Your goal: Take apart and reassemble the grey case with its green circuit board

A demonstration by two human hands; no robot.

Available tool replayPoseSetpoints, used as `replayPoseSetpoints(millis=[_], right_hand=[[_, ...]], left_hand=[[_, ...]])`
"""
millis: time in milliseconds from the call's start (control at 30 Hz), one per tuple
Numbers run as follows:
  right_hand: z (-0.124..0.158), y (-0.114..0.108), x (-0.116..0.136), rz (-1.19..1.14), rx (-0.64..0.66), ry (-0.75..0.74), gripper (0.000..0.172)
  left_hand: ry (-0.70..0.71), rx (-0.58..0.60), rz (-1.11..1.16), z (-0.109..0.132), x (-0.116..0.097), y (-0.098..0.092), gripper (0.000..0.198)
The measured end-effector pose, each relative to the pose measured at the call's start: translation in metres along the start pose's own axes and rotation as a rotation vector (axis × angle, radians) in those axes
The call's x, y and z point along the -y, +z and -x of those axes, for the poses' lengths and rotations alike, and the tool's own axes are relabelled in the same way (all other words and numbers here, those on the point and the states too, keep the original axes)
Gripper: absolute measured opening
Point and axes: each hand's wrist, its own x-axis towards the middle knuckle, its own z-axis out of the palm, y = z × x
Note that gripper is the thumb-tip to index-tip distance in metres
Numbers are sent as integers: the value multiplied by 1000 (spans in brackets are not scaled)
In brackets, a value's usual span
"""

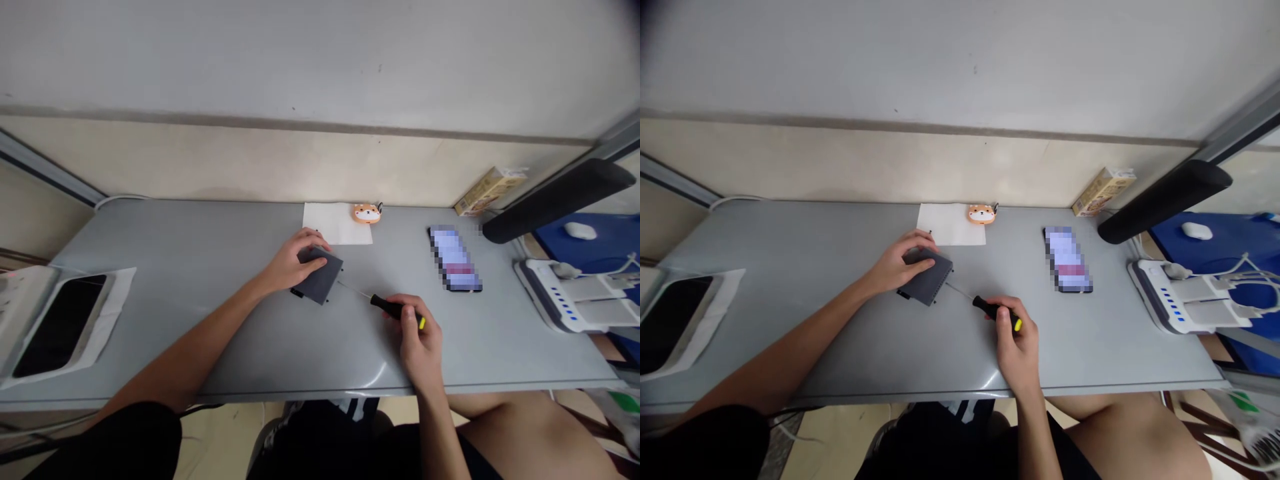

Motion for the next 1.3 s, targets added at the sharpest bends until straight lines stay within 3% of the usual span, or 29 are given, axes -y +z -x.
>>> replayPoseSetpoints(millis=[233, 500, 700, 967, 1067, 1300], right_hand=[[3, -1, 1, -7, 159, 21, 30], [-4, 3, 0, 6, -56, 36, 31], [-7, 5, 2, 70, 28, 23, 31], [-4, 4, 1, 15, -7, 27, 30], [-2, 3, 0, 1, 26, 8, 31], [0, 1, -4, -36, 74, 1, 30]], left_hand=[[58, -45, -26, 1, 3, 2, 12], [95, 40, -56, 1, -4, 1, 14], [122, 98, -159, 2, -8, -4, 17], [-35, 144, -317, 8, -21, -1, 28], [20, 112, -342, 8, -22, 8, 33], [192, 84, -281, 5, -20, 15, 22]])
